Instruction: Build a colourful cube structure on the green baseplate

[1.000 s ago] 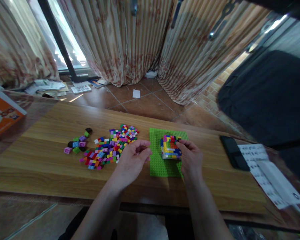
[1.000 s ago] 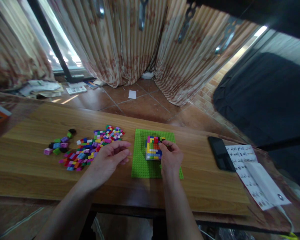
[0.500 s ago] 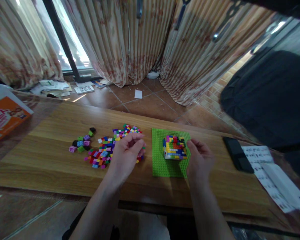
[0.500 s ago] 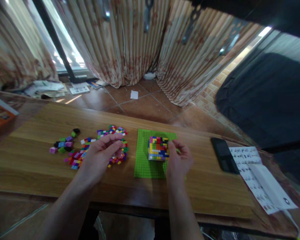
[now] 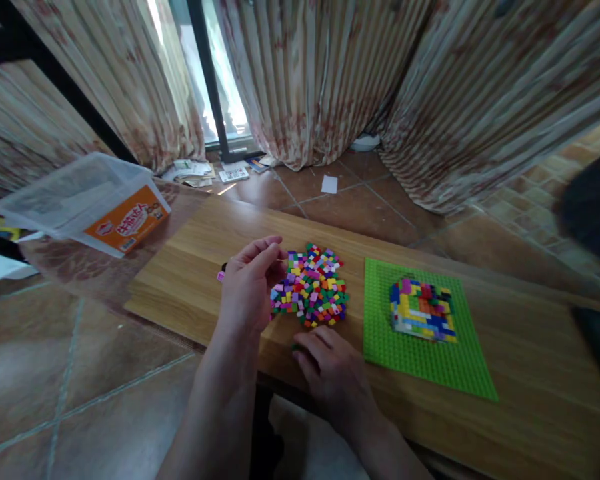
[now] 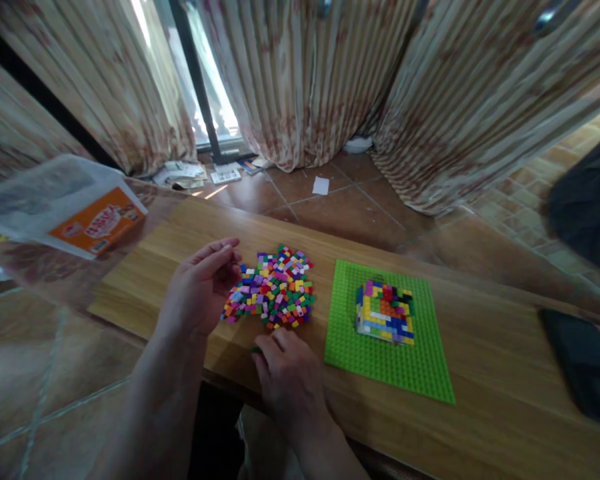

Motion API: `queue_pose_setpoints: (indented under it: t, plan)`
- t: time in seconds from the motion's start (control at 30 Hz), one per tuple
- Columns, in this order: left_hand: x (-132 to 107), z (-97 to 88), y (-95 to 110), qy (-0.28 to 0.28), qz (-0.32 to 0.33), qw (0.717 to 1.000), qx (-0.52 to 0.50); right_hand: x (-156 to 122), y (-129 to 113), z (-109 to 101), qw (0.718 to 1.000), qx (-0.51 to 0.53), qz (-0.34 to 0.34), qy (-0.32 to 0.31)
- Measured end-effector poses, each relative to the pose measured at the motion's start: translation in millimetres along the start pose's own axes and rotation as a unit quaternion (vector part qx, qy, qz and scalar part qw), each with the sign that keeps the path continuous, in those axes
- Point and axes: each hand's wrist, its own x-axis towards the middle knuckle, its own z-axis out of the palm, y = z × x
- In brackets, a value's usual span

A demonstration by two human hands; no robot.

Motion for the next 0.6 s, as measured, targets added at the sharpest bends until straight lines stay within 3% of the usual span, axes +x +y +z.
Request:
queue_pose_setpoints:
  t: [0.1,0.23,0.4,0.6]
  plan:
    - [-1,1.3,0,-0.008,-0.012,1.000,-0.010,4,3,3,1.000,-0.011,-0.009,0.008]
    - [-4,2.4,0,-0.012,-0.021,1.000,-0.007,5,3,-3,0.998,0.047,-0.003,0.050]
    - [-6,5.1,-2,-0.027,-0.028,0.999,0.015,7,9,-23,0.979,0.144,0.026,0.142]
    - [-7,11.3,-9,-0.031,-0.048,0.998,0.030,4,39,-54,0.952,0.123,0.112,0.257]
